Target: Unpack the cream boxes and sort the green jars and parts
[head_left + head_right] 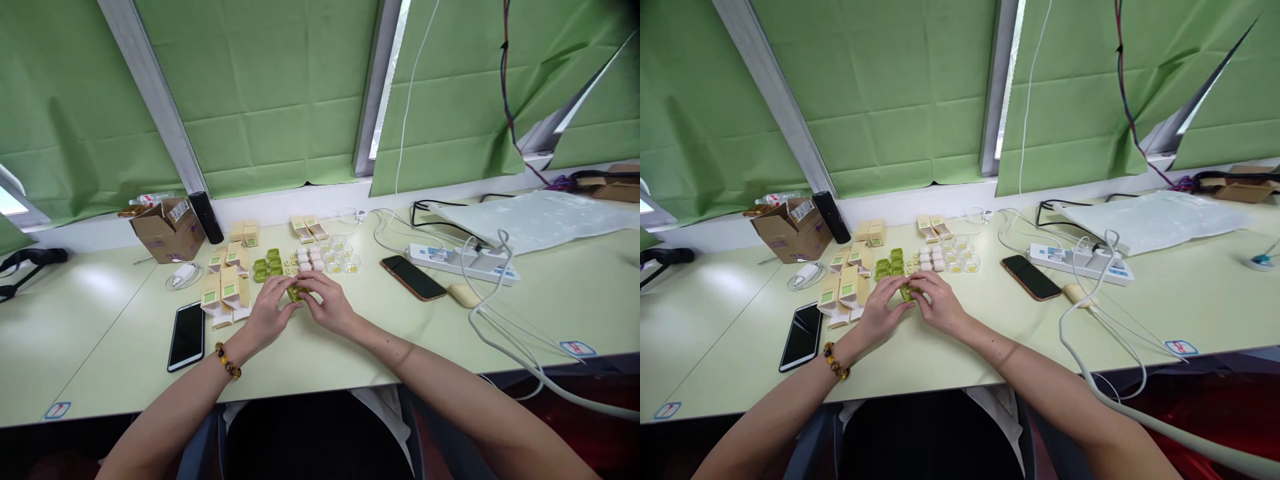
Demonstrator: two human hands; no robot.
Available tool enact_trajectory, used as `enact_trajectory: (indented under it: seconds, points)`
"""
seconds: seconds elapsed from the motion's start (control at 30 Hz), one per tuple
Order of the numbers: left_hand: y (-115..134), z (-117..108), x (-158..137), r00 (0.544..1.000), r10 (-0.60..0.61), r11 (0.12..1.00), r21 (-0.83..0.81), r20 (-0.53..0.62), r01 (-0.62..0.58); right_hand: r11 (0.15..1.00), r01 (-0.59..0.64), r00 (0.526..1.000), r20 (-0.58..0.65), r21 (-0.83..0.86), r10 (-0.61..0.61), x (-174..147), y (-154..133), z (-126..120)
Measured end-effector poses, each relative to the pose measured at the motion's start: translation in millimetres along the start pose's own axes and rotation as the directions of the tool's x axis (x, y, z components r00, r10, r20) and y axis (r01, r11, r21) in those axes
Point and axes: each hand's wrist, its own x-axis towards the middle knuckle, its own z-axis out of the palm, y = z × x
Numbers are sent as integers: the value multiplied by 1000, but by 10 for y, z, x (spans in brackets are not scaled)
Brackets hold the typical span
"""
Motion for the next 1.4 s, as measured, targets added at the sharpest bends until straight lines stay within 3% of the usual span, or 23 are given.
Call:
enact_trajectory:
  seconds: [0.27,0.7,0.93,1.13,1.23,1.3,1.37,1.4]
  points:
    - [41,-33,12,992,102,994,43,70,-105,976,83,996,-14,-199,-87,15,11,-24]
    - [108,-76,51,984,30,994,103,177,-48,958,124,992,-2,-257,-129,30,67,-23]
    - [-96,-53,17,992,-103,981,169,71,90,962,131,965,-190,-239,-179,29,-12,-133]
    - [-118,-58,24,991,-136,977,165,-5,135,951,227,948,-175,-212,-265,-53,84,-255]
    - [-85,-55,23,992,-127,981,149,-9,127,980,160,972,-154,-120,-178,-23,14,-273]
    - [-79,-53,24,991,-132,982,138,-8,132,999,34,973,-228,-8,-35,45,-74,-261]
    - [-85,-52,25,990,-144,980,137,-1,143,971,-129,928,-320,202,190,145,-139,-246]
    - [-89,-52,25,989,-151,979,140,8,149,917,-208,893,-315,341,320,201,-150,-243]
